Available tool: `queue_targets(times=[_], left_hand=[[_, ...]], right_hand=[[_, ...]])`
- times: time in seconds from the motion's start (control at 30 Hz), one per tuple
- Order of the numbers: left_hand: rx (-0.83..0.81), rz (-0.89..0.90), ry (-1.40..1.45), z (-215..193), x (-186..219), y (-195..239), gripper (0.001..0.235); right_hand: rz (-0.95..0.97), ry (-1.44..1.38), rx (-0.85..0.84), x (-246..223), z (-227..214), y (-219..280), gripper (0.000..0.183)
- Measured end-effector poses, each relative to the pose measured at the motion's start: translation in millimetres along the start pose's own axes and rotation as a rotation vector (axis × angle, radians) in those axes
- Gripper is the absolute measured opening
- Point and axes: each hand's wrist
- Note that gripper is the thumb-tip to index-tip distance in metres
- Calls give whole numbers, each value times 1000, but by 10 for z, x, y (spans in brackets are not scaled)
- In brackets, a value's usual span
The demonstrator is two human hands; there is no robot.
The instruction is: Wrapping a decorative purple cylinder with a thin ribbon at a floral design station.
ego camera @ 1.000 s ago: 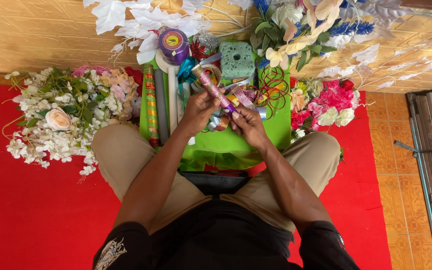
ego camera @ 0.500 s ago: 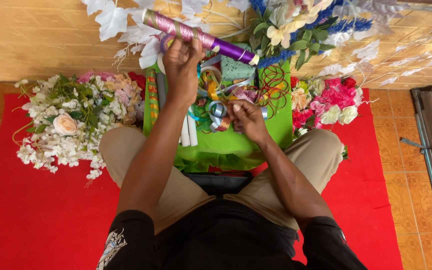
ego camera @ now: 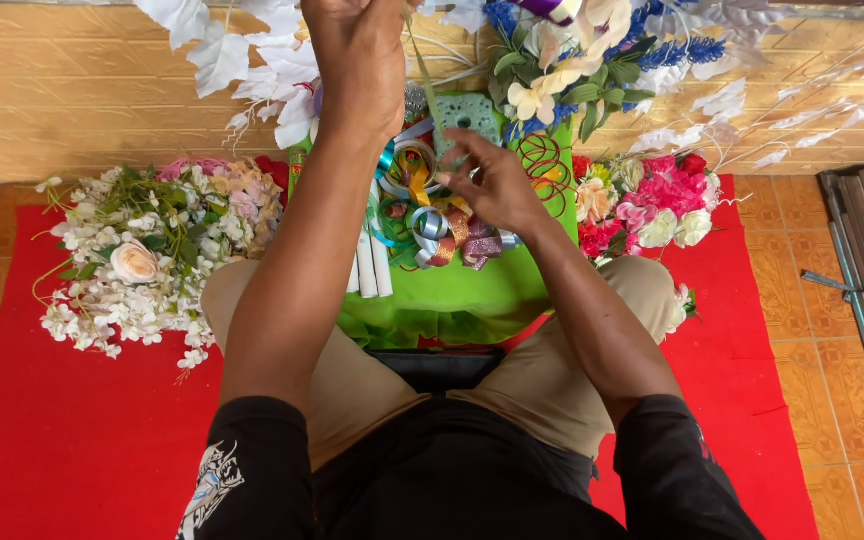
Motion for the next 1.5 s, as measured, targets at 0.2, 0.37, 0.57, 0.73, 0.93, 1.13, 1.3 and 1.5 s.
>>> queue_targets(times=[0.2, 0.37, 0.57, 0.73, 0.93, 1.13, 1.3, 1.5], left_hand=[[86, -50, -116, -233, 167, -9, 23], [138, -90, -245, -430, 313, 117, 6], [-3, -441, -585, -797, 141, 1104, 18], [115, -581, -432, -1211, -348, 1726, 12], [-27, -656, -415, -1215, -551, 2006, 8], [-32, -622, -426, -1343, -767, 2108, 9], [33, -620, -504, -1220, -629, 2043, 12], [84, -654, -542, -1215, -609, 2073, 15]], right_hand=[[-85, 150, 30, 555, 24, 56, 14], [-129, 214, 107, 662, -128, 303, 33], [82, -26, 43, 641, -139, 651, 60], [27, -153, -49, 485, -91, 657, 76], [-4, -117, -41, 431, 275, 735, 59], [-46, 26, 103, 760, 525, 717, 36], [-80, 126, 157, 737, 473, 685, 33], [-83, 258, 226, 786, 454, 711, 27]])
Point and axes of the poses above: each hand's wrist, its own y-axis away from the middle knuckle, its own z-axis out of the palm, x = y × z, and after that the axes turned 5 degrees about x, right-handed
